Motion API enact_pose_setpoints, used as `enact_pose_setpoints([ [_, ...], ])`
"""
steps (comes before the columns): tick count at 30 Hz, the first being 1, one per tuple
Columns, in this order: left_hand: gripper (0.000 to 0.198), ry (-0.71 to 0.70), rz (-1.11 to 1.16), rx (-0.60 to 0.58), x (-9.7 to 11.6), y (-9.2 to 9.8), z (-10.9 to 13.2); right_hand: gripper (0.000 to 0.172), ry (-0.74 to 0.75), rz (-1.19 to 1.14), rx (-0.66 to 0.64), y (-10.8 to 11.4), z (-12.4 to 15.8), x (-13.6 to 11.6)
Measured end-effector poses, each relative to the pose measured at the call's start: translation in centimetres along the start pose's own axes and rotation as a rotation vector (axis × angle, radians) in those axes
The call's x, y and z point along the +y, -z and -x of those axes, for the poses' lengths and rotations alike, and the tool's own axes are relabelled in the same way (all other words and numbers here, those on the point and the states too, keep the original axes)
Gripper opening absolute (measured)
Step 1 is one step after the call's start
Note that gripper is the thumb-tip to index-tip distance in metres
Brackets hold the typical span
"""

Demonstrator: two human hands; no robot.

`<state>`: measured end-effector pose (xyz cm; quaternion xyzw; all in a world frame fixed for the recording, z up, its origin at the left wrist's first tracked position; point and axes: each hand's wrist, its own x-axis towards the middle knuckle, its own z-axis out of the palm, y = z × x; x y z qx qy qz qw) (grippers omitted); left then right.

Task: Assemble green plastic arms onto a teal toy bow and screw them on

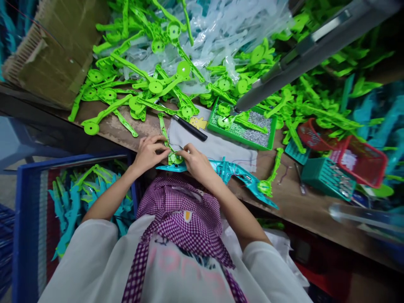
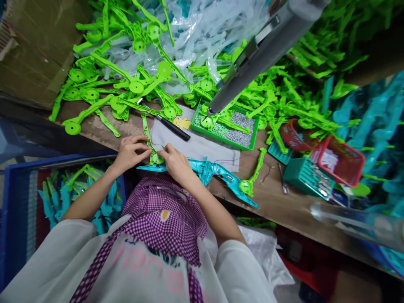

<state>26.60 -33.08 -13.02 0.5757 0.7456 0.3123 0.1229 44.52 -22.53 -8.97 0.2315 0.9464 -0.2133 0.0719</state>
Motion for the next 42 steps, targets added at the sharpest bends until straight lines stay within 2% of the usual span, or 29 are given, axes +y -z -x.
enact_pose_setpoints([
  [5, 0.015, 0.034, -0.026, 0.041, 0.1, -0.5, -0.2, 0.039, 0.011, 0.102, 0.009, -0.3, 0.2, -0.2],
  [10, 0.014, 0.065, -0.035, 0.026, 0.5, -0.4, -0.4, 0.047, 0.043, 0.137, 0.067, -1.0, 2.3, 0.1],
  [13, 0.014, 0.074, -0.038, 0.007, 0.6, -0.3, -0.5, 0.039, 0.019, 0.131, 0.121, -1.5, 3.4, 0.2],
  [20, 0.014, 0.083, -0.040, -0.009, 0.3, -0.6, -0.7, 0.031, 0.135, 0.222, 0.200, -2.0, 3.6, 0.8],
  [23, 0.015, 0.067, -0.052, -0.017, 0.3, -0.5, -0.7, 0.029, 0.139, 0.264, 0.197, -1.9, 3.5, 1.3],
  [27, 0.012, 0.029, -0.115, -0.005, 0.4, -0.4, -0.8, 0.029, 0.218, 0.334, 0.148, -1.8, 3.2, 1.8],
  [30, 0.019, -0.168, -0.155, -0.100, 0.4, -0.5, -1.2, 0.029, 0.229, 0.325, 0.131, -1.8, 3.0, 1.8],
  [32, 0.037, -0.331, -0.166, -0.228, 0.4, -0.4, -1.7, 0.030, 0.194, 0.289, 0.127, -1.8, 3.0, 1.8],
  [34, 0.050, -0.429, -0.190, -0.337, 0.4, -0.2, -2.3, 0.030, 0.155, 0.235, 0.128, -1.6, 3.1, 2.0],
  [39, 0.064, -0.527, -0.244, -0.491, 0.7, 0.6, -3.4, 0.031, 0.081, 0.070, 0.191, -1.1, 3.9, 3.2],
  [42, 0.068, -0.549, -0.245, -0.548, 0.9, 0.7, -3.7, 0.029, 0.075, 0.087, 0.200, -1.1, 4.6, 4.1],
])
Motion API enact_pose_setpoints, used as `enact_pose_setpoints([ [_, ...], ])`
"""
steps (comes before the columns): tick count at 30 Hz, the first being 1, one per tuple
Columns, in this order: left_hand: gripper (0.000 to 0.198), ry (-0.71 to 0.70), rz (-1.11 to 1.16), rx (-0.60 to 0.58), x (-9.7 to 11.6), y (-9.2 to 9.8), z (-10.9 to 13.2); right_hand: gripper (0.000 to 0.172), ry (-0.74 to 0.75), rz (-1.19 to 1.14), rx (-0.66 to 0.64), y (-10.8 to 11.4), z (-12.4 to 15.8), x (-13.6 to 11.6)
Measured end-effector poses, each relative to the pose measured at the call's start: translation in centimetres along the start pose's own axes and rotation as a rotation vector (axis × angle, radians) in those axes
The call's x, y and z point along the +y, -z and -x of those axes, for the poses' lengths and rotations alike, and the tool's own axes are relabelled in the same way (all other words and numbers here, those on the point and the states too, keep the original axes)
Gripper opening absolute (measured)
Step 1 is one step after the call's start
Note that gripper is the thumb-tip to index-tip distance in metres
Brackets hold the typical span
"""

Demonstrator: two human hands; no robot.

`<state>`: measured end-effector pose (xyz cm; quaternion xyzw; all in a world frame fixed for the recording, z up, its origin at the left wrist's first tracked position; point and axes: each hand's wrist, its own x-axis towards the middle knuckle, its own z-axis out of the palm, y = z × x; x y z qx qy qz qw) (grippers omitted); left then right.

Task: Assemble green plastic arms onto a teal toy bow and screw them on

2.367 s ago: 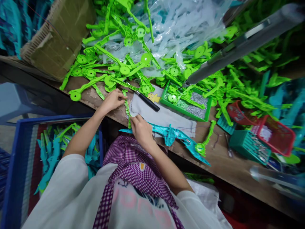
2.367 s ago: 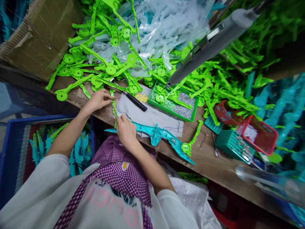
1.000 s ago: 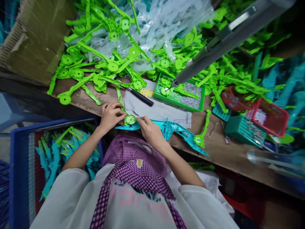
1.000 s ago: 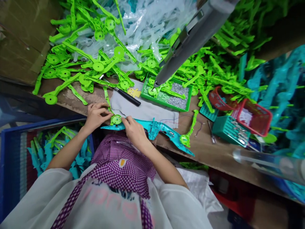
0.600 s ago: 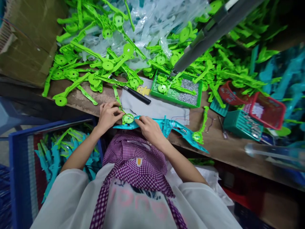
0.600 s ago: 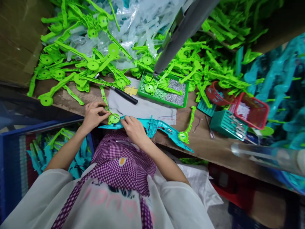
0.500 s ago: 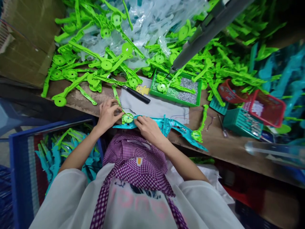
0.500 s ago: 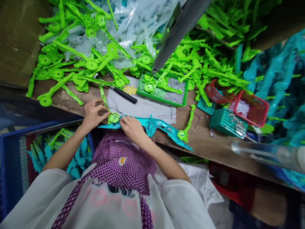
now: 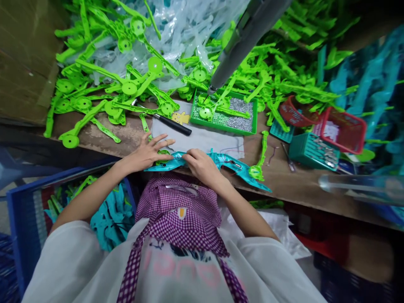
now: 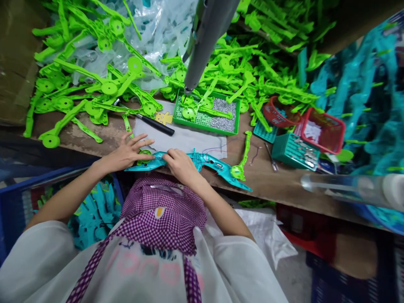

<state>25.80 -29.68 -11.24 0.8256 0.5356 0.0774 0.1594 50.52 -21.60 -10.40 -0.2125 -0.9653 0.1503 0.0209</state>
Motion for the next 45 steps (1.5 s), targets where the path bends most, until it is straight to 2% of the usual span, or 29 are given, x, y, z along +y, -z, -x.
enact_pose_setpoints([
  [4, 0.072, -0.007, 0.010, -0.031, 0.1, 0.3, -0.4, 0.028, 0.007, 0.030, -0.037, 0.1, 0.6, 0.3],
  [8, 0.074, -0.012, -0.004, -0.059, 0.2, 0.8, -0.6, 0.028, -0.040, 0.022, -0.082, 0.5, 0.0, 0.0],
  [11, 0.073, -0.011, -0.022, -0.078, 0.4, 1.1, -0.8, 0.027, -0.171, -0.072, -0.099, 0.6, -1.1, -0.3],
  [14, 0.070, -0.014, -0.039, -0.094, 0.5, 1.2, -1.0, 0.023, -0.321, -0.220, -0.056, 0.5, -1.8, -0.2],
  [18, 0.066, -0.037, -0.006, -0.050, 0.6, 1.2, -1.1, 0.015, -0.450, -0.279, 0.026, 0.8, -1.1, 0.4],
  [20, 0.065, -0.040, 0.019, -0.019, 0.5, 1.1, -1.0, 0.015, -0.447, -0.285, 0.055, 1.1, -0.2, 0.8],
  [24, 0.066, -0.042, 0.034, -0.011, 0.4, 1.1, -1.0, 0.019, -0.346, -0.312, 0.091, 1.2, 1.0, 1.3],
  [29, 0.065, -0.059, 0.003, -0.011, 0.6, 1.1, -0.9, 0.023, -0.214, -0.226, -0.005, 0.8, 1.2, 1.9],
  [33, 0.063, -0.045, 0.009, -0.018, 0.6, 0.9, -0.9, 0.027, -0.163, -0.196, -0.012, 0.8, 1.2, 2.2],
  [39, 0.073, -0.045, -0.010, -0.053, 0.5, 1.1, -1.0, 0.023, -0.216, -0.244, -0.008, 0.8, 1.0, 2.0],
  [45, 0.067, -0.075, -0.014, -0.049, 0.7, 1.4, -1.0, 0.013, -0.440, -0.361, 0.063, 1.0, 1.0, 1.8],
])
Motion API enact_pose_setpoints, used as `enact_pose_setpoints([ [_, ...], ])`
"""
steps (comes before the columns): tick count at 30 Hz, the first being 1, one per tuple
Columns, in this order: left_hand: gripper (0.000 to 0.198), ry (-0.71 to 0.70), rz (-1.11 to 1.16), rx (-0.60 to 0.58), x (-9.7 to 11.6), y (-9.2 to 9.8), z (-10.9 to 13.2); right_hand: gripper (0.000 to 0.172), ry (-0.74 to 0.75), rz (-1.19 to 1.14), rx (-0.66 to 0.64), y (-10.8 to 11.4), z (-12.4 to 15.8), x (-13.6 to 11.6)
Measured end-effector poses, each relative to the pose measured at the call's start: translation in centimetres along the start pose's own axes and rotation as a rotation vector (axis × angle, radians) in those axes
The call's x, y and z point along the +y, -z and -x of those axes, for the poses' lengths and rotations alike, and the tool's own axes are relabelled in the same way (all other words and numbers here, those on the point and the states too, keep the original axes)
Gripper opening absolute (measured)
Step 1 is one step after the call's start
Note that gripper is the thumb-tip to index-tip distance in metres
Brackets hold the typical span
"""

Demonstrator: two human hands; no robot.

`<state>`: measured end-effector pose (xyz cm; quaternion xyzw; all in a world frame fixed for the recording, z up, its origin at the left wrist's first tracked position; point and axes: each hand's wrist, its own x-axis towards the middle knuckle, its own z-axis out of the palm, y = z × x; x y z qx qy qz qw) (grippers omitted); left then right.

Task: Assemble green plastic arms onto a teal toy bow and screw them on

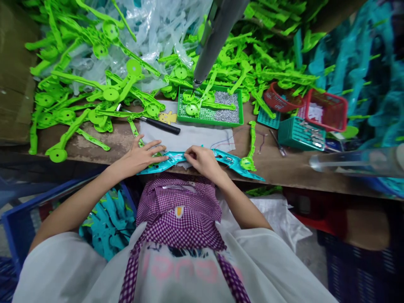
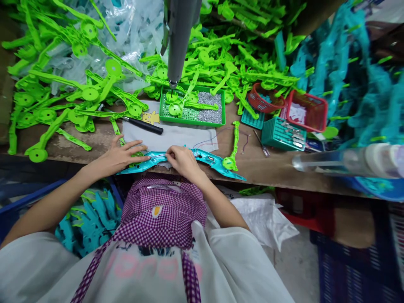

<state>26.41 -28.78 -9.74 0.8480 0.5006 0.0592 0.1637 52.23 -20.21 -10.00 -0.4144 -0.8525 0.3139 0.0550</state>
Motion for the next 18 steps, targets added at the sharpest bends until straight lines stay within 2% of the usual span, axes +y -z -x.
enact_pose_setpoints([
  [3, 0.067, 0.000, -0.025, 0.001, 0.0, -0.1, 0.0, 0.015, -0.082, 0.040, 0.025, 0.2, 0.0, -0.3],
  [8, 0.066, 0.004, -0.007, 0.022, 0.0, -0.3, 0.0, 0.019, -0.244, 0.168, -0.006, 0.3, -0.6, -1.1],
  [14, 0.066, -0.018, -0.047, 0.028, 0.2, -0.1, 0.0, 0.021, -0.249, 0.271, -0.106, 0.6, -2.1, -1.4],
  [18, 0.067, -0.045, -0.147, 0.005, 0.3, 0.0, 0.1, 0.022, -0.243, 0.314, -0.130, 0.8, -1.9, -1.7],
])
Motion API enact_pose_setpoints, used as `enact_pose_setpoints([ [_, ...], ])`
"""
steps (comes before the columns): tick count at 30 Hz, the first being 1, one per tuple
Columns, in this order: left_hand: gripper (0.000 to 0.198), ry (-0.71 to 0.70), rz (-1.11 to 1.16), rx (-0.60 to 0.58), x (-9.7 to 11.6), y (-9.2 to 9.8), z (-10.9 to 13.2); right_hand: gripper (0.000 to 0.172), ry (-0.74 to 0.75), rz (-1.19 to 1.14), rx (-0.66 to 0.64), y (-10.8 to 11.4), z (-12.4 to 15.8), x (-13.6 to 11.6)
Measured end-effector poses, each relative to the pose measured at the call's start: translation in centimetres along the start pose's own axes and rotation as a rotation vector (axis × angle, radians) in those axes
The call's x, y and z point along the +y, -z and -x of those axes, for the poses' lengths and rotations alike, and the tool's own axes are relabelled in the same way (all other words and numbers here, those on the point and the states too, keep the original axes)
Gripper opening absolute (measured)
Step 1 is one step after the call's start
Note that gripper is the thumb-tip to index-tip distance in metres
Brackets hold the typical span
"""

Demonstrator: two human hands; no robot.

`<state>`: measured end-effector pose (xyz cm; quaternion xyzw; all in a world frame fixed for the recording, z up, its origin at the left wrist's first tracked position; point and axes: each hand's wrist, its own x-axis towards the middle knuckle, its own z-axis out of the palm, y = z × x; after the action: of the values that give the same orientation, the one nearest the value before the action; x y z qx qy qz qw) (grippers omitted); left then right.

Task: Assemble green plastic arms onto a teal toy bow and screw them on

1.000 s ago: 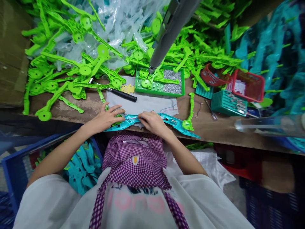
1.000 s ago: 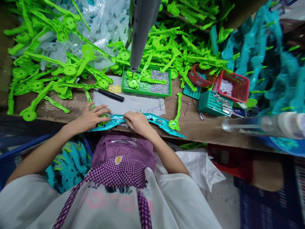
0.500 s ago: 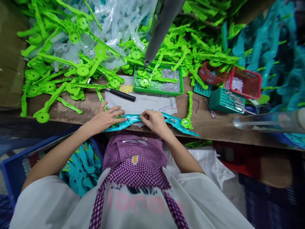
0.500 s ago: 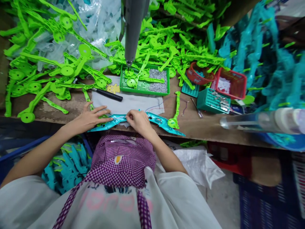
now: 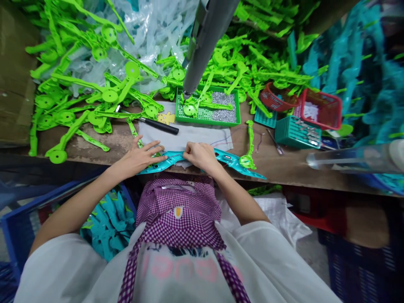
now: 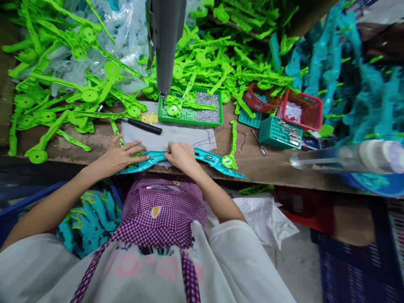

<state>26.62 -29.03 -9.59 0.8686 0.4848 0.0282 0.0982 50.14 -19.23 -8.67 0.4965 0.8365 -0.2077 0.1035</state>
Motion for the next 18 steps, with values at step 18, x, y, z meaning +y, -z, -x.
enact_pose_setpoints([
  [18, 0.074, -0.032, -0.053, 0.007, -0.29, -0.84, 0.65, 0.028, -0.065, 0.062, 0.027, -0.33, 0.85, 0.00],
])
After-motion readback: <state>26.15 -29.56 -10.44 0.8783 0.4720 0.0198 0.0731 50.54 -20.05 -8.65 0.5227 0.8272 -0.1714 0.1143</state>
